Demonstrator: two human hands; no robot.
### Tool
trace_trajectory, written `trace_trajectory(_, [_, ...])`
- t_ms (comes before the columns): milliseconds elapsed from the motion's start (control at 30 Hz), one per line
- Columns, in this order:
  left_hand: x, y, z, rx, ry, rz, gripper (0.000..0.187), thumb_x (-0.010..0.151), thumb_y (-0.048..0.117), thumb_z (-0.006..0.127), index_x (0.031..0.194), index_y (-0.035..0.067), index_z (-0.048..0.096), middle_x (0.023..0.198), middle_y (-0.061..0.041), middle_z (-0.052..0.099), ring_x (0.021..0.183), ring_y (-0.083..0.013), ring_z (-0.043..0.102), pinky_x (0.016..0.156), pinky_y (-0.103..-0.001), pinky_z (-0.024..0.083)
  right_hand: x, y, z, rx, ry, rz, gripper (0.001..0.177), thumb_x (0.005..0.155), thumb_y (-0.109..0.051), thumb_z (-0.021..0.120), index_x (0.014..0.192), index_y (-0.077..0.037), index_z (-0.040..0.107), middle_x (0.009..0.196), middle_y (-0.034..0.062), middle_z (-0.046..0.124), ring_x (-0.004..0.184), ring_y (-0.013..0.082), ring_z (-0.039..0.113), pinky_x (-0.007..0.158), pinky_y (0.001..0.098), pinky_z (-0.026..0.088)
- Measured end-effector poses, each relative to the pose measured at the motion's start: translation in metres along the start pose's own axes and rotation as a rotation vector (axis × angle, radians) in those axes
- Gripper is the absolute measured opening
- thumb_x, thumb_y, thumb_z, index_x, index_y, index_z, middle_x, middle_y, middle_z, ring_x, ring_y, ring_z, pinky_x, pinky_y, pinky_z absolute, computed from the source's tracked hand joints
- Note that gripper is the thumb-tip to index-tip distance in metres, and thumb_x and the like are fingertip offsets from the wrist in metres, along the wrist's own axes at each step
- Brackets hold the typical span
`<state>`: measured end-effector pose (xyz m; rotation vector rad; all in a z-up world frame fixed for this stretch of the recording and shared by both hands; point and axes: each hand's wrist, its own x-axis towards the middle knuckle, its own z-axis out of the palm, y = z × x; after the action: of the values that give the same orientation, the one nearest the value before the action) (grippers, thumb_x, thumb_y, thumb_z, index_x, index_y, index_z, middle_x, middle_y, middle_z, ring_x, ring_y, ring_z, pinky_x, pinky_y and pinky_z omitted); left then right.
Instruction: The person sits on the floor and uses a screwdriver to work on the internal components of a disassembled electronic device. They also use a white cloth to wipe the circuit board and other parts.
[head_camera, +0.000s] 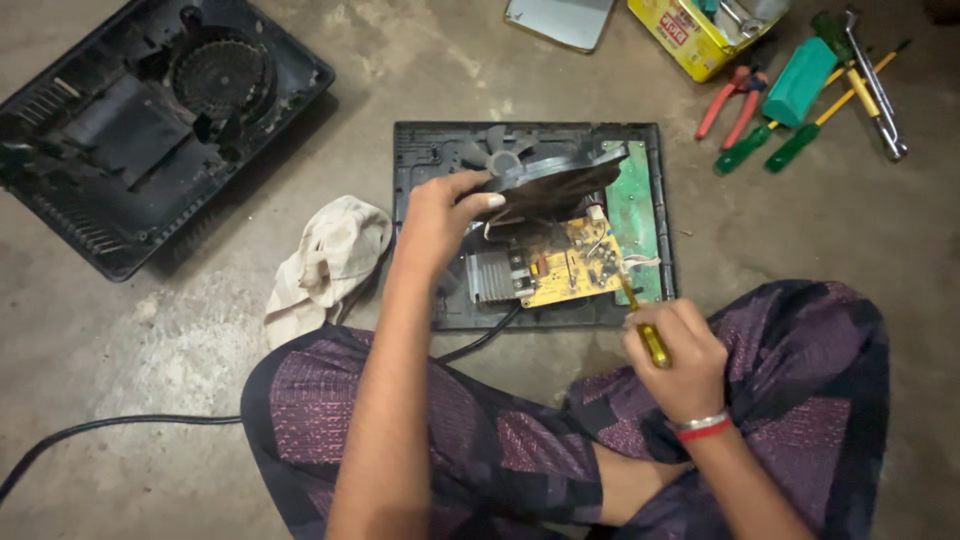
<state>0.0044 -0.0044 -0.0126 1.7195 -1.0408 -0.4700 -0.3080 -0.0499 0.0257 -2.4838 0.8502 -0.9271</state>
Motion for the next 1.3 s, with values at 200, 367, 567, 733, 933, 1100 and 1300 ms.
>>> trace_trajectory(200, [-0.001,0.003,-0.001,0.016,-0.017,-0.019,0.038,0.084,0.026,0.078,0.115,0.004,0.073,0.104,-0.019,0.075,0.095,-0.0304,0.076,0.084,-0.037,0.055,0.003,0.006,0.006,-0.01,0.025,0.067,0.015,0.083,0.0,0.074,0.095,-0.004,0.068,0.097,0.013,0.069,0.088,0.0301,0.071,0.078,0.0369,0.056])
trace_trajectory(367, [-0.006,0.009,-0.004,0.061,-0.066,-0.034,0.036,0.084,0.025,0.077,0.112,0.004,0.075,0.102,-0.019,0.076,0.094,-0.0316,0.075,0.084,-0.038,0.054,0.001,0.007,0.007,0.027,0.06,0.088,0.014,0.082,-0.001,0.074,0.094,-0.004,0.068,0.096,0.0132,0.068,0.086,0.0298,0.071,0.076,0.0362,0.055])
trace_trajectory(567, [-0.008,0.011,-0.004,0.021,-0.053,0.028,0.037,0.084,0.025,0.077,0.113,0.003,0.073,0.103,-0.019,0.076,0.097,-0.0306,0.075,0.085,-0.038,0.055,0.001,0.002,0.003,0.036,0.045,0.147,0.012,0.082,-0.002,0.075,0.092,-0.004,0.068,0.091,0.0133,0.066,0.079,0.0299,0.069,0.071,0.0366,0.054])
trace_trajectory(733, [-0.008,0.014,-0.003,0.053,-0.083,-0.053,0.037,0.084,0.026,0.076,0.114,0.005,0.074,0.101,-0.019,0.076,0.093,-0.0296,0.076,0.083,-0.037,0.054,0.006,0.005,0.004,0.07,0.092,0.124,0.011,0.085,-0.002,0.075,0.093,-0.004,0.068,0.093,0.0116,0.068,0.083,0.0269,0.071,0.075,0.0347,0.055])
trace_trajectory(933, [-0.01,0.016,-0.005,0.032,-0.084,-0.051,0.037,0.083,0.026,0.077,0.113,0.004,0.074,0.1,-0.018,0.076,0.092,-0.029,0.076,0.083,-0.036,0.054,0.01,0.034,0.004,0.166,0.164,0.283,0.02,0.085,-0.003,0.081,0.097,-0.006,0.065,0.092,0.0068,0.07,0.083,0.0184,0.069,0.077,0.032,0.055])
trace_trajectory(1100, [-0.005,0.01,-0.004,0.051,-0.094,-0.043,0.036,0.083,0.026,0.079,0.111,0.005,0.075,0.1,-0.016,0.077,0.091,-0.0255,0.074,0.083,-0.035,0.054,0.053,0.112,0.007,0.72,0.21,0.521,0.054,0.086,0.004,0.081,0.123,-0.009,0.045,0.105,0.009,0.071,0.091,0.0172,0.073,0.077,0.0297,0.061])
trace_trajectory(1300, [-0.001,0.014,-0.009,-0.028,-0.134,-0.123,0.036,0.081,0.023,0.079,0.11,0.003,0.075,0.096,-0.013,0.079,0.087,-0.0177,0.073,0.082,-0.031,0.054,0.096,0.165,0.03,0.761,-0.014,0.498,0.047,0.091,0.006,0.077,0.123,-0.008,0.044,0.105,0.0125,0.072,0.086,0.0188,0.07,0.073,0.0309,0.057])
